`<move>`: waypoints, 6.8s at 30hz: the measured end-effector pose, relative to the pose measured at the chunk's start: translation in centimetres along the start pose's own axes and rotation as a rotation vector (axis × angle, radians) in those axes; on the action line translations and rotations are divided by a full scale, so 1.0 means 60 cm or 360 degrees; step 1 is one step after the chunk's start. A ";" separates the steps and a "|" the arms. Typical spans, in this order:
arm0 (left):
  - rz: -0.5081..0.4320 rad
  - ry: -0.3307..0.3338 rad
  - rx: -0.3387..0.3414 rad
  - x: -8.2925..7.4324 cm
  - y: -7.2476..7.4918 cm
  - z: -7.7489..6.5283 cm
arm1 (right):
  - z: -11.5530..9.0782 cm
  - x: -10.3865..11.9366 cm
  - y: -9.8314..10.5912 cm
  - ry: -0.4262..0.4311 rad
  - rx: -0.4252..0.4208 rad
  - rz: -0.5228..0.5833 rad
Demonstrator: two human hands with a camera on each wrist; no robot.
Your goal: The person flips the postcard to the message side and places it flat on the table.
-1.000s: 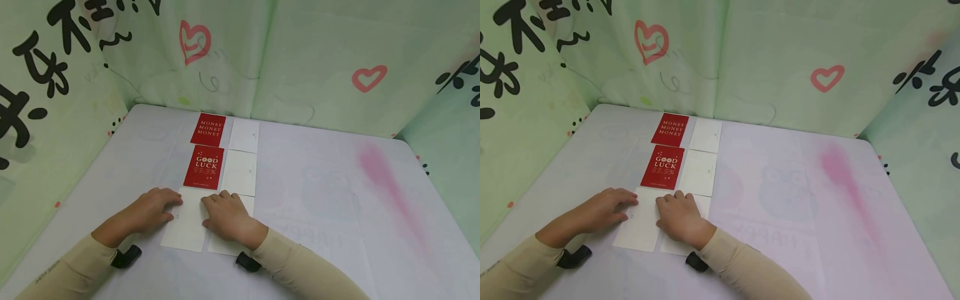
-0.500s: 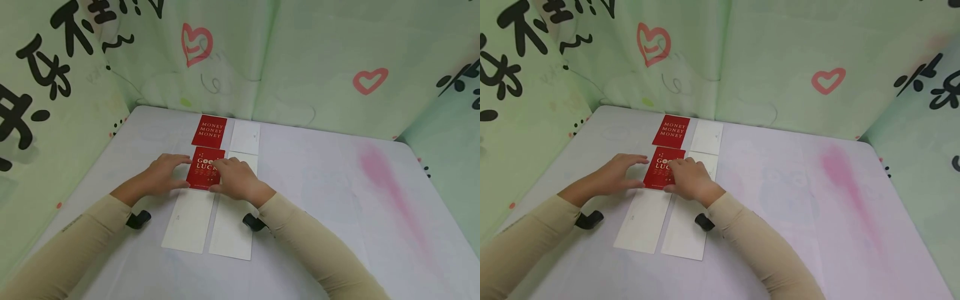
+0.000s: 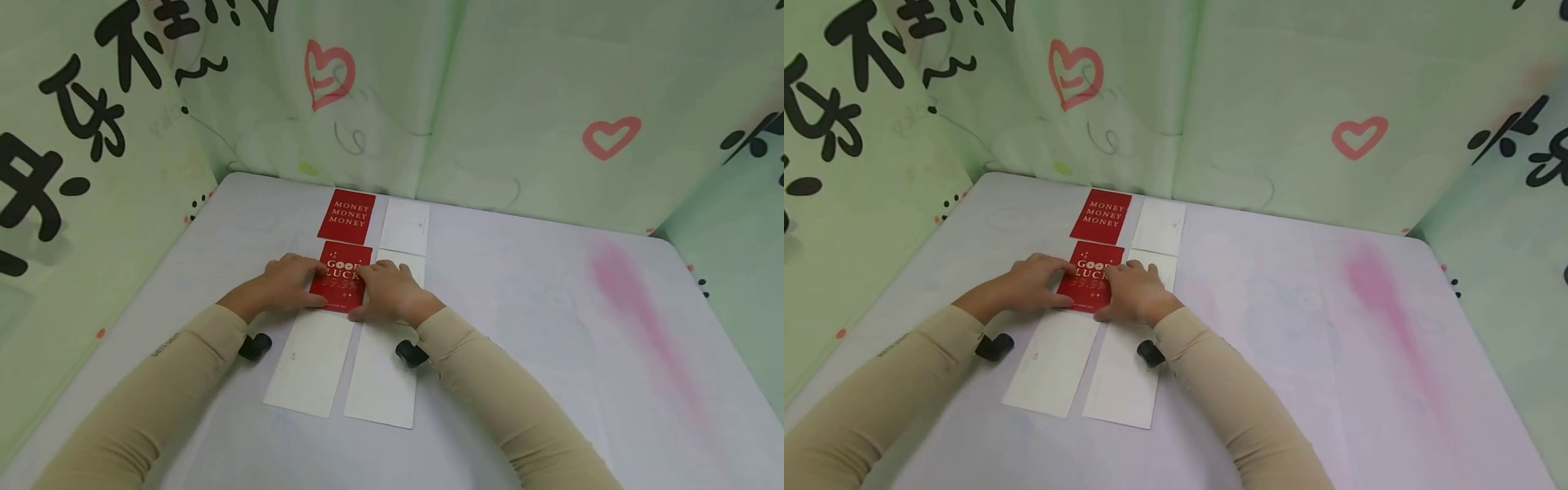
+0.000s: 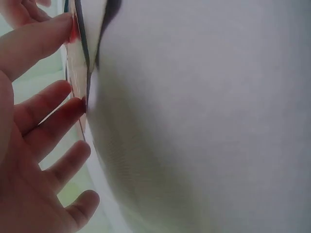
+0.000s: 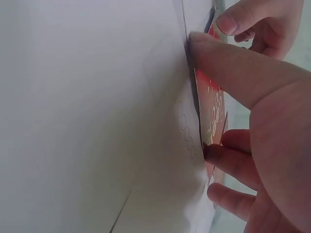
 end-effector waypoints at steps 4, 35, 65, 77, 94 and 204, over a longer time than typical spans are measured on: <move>0.0036 0.0000 0.0020 -0.006 0.002 0.001 | -0.002 -0.001 0.002 0.0003 -0.0001 0.0018; -0.0284 0.0100 -0.0112 0.016 0.023 0.004 | 0.006 -0.016 0.009 -0.0023 -0.0307 0.0230; -0.0617 -0.0233 -0.0791 -0.020 0.060 -0.042 | -0.033 -0.011 0.035 0.0224 -0.1191 0.0746; -0.0422 -0.0060 -0.0432 -0.010 0.037 -0.020 | -0.018 -0.012 0.015 0.0109 -0.0778 0.0384; 0.0035 0.0113 -0.0166 -0.011 0.013 0.015 | 0.008 -0.010 -0.005 -0.0092 -0.0371 0.0249; -0.0155 0.0058 -0.0331 0.038 0.094 0.155 | 0.145 -0.061 0.078 -0.0133 -0.0293 -0.0046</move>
Point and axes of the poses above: each hand's wrist, its own z-axis towards the middle knuckle, its own y-axis out of the back of the hand, x = y × z, the point moved 4 cm from there along z, towards the middle knuckle, and after that the axes turned 4 degrees about -z, right-handed, at the moved point
